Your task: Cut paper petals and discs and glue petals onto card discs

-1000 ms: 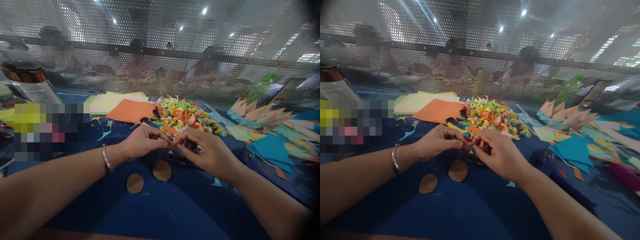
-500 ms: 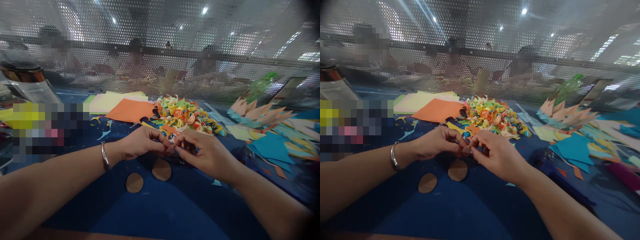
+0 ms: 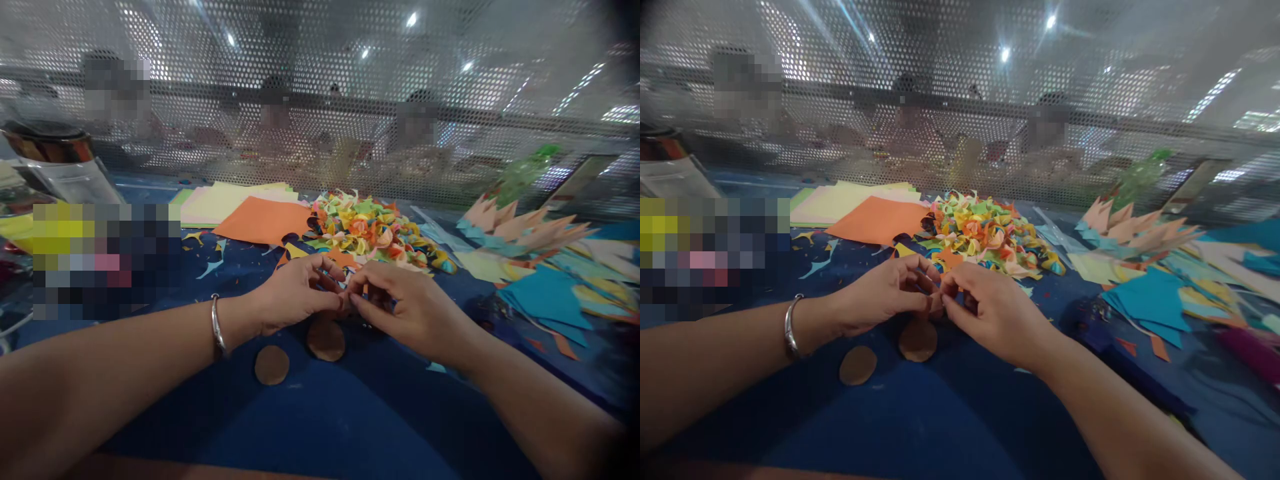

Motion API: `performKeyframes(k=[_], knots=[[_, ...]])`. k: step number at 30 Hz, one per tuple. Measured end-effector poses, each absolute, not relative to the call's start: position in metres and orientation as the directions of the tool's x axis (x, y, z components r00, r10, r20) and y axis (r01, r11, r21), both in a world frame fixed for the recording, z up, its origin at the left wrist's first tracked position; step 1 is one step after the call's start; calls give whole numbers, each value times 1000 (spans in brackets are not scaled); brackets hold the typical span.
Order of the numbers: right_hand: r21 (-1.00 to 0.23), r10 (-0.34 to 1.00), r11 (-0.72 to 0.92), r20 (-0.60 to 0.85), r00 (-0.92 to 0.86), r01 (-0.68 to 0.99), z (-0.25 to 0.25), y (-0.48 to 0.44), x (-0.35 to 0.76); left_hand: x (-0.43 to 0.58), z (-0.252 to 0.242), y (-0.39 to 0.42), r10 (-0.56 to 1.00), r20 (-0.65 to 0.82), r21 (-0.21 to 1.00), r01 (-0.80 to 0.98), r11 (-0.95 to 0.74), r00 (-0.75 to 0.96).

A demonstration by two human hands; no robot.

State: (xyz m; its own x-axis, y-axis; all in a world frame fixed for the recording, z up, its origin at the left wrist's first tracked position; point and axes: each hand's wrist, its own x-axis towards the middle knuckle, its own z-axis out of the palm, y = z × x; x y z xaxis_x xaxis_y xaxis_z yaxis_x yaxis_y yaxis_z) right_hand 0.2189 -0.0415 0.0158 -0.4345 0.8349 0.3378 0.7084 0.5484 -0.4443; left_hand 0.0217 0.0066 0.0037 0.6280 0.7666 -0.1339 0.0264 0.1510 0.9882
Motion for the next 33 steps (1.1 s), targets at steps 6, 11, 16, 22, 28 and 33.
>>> performKeyframes(k=[6,11,16,22,28,33], knots=[[-492,851,521,362,-380,698,15,-42,217,23,1,1,781,147,967,79,-244,607],[-563,876,481,346,-337,672,14,-44,217,18,0,0,752,339,840,178,-513,565],[-572,870,488,377,-317,659,14,-42,216,18,-2,-1,714,430,797,139,-587,552],[-538,859,494,421,-289,683,16,-44,214,22,-3,-1,791,315,933,-19,-359,525],[-515,852,500,436,-290,696,14,-44,215,25,7,1,849,85,989,-149,-8,521],[-508,839,522,453,-303,685,12,-45,216,24,12,4,860,-68,948,-237,214,506]])
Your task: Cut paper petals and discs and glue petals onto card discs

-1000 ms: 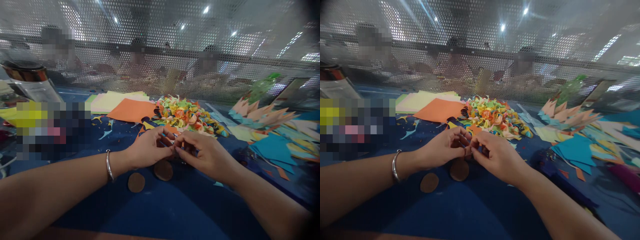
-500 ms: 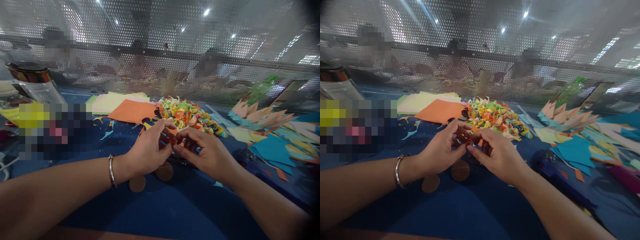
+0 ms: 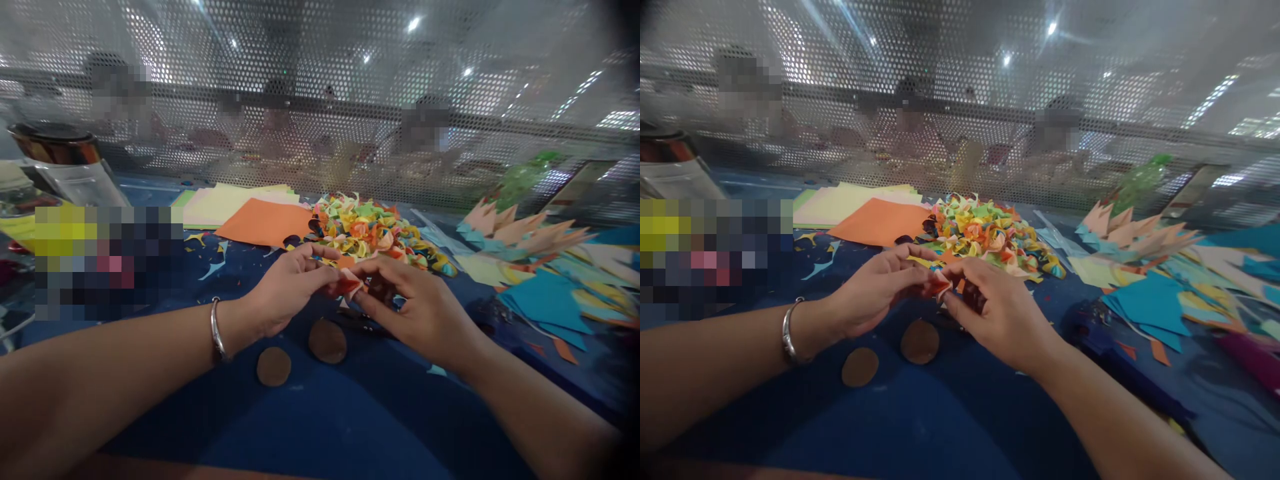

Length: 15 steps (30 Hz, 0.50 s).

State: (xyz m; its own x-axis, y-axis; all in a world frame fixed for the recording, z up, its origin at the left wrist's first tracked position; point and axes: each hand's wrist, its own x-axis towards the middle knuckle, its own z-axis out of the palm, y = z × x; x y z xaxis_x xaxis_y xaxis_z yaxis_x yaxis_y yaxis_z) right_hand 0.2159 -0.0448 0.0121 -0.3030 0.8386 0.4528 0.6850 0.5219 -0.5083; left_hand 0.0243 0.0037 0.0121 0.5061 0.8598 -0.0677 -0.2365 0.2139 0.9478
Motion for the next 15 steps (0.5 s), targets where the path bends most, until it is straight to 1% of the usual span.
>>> performKeyframes(k=[4,9,11,15], knots=[[-476,826,540,458,-329,694,13,-45,216,24,14,5,841,-153,927,-220,305,520],[-471,821,553,448,-355,687,14,-44,217,23,18,6,804,-291,916,-92,391,518],[-482,825,549,441,-353,682,14,-44,217,22,19,8,799,-302,915,-78,397,520],[-517,833,542,436,-342,663,15,-45,216,21,15,14,773,-280,890,-147,431,569]])
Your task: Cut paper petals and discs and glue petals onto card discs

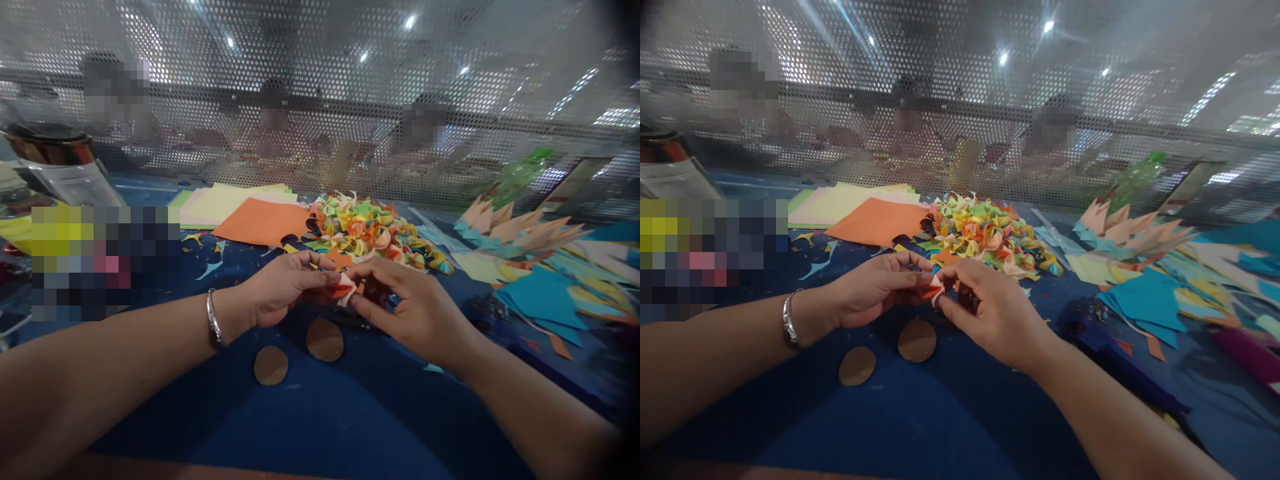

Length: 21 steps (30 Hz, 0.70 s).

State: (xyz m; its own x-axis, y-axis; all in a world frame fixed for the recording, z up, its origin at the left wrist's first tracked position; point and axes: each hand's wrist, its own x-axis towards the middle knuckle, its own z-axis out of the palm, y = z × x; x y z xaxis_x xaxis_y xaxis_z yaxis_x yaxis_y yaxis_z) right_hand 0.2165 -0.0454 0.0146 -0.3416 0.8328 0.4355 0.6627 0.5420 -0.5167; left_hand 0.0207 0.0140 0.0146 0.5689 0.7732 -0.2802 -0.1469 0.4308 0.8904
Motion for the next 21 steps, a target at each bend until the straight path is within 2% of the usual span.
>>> performKeyframes(k=[6,13,17,21], knots=[[-572,843,532,431,-323,624,14,-46,216,20,8,17,735,-249,876,-176,449,631],[-575,846,527,430,-316,626,15,-47,215,19,8,13,728,-220,873,-202,444,649],[-576,852,516,419,-313,634,14,-46,216,20,8,11,752,-141,925,-185,332,644],[-588,864,498,400,-306,637,13,-46,216,19,8,13,797,-28,986,-112,120,604]])
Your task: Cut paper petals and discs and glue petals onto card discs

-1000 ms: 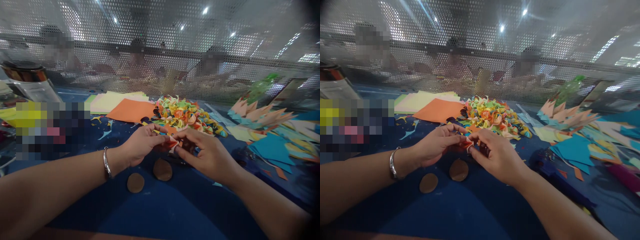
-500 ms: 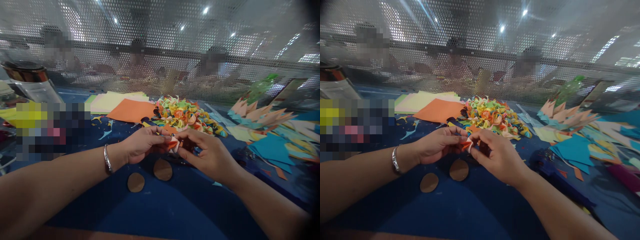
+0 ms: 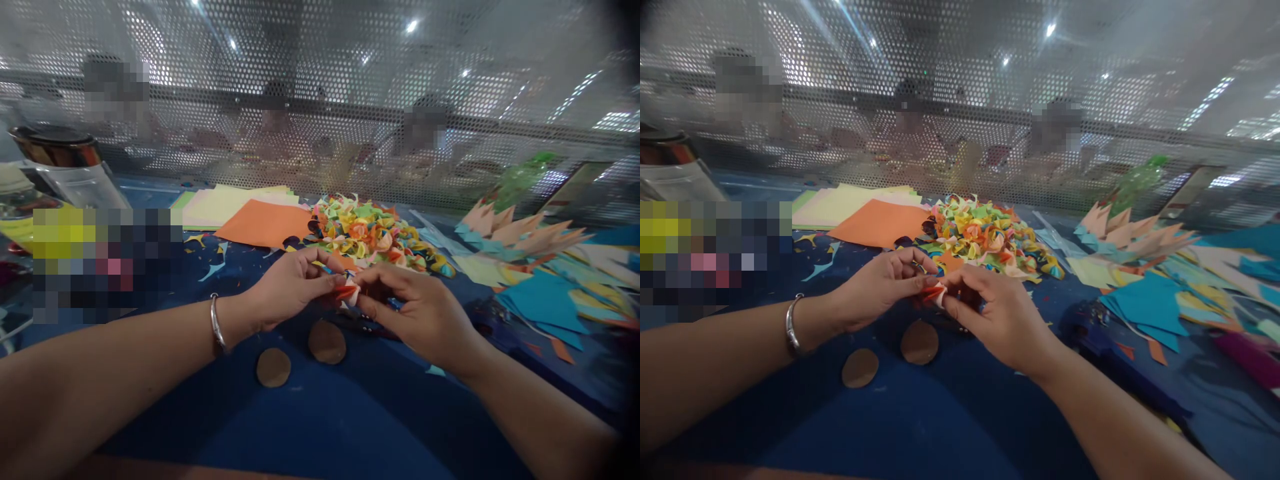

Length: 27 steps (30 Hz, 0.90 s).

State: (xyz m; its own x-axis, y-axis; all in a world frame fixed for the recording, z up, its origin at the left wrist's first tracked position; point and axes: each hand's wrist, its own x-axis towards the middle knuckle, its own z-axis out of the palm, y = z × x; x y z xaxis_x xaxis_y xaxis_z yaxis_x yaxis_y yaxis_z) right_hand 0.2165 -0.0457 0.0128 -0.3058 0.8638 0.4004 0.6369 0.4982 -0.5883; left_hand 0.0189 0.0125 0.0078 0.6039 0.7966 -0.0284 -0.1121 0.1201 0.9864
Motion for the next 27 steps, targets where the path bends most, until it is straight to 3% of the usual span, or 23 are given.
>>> performKeyframes(k=[7,9,11,13,15,20,27], knots=[[-571,852,513,427,-302,641,13,-46,219,12,10,18,820,277,958,-76,-277,502],[-563,852,513,428,-302,647,14,-46,220,8,13,15,757,466,862,-43,-505,458],[-559,850,516,425,-310,649,14,-46,221,4,16,11,609,652,684,-6,-729,451],[-553,849,519,426,-314,652,14,-46,222,1,20,7,465,740,528,8,-849,486],[-549,848,518,431,-308,656,14,-45,222,0,22,4,393,752,454,18,-891,529],[-541,859,492,431,-277,682,14,-44,220,1,19,6,367,718,418,56,-907,591],[-565,862,493,419,-285,662,16,-45,220,2,17,11,464,637,526,93,-846,616]])
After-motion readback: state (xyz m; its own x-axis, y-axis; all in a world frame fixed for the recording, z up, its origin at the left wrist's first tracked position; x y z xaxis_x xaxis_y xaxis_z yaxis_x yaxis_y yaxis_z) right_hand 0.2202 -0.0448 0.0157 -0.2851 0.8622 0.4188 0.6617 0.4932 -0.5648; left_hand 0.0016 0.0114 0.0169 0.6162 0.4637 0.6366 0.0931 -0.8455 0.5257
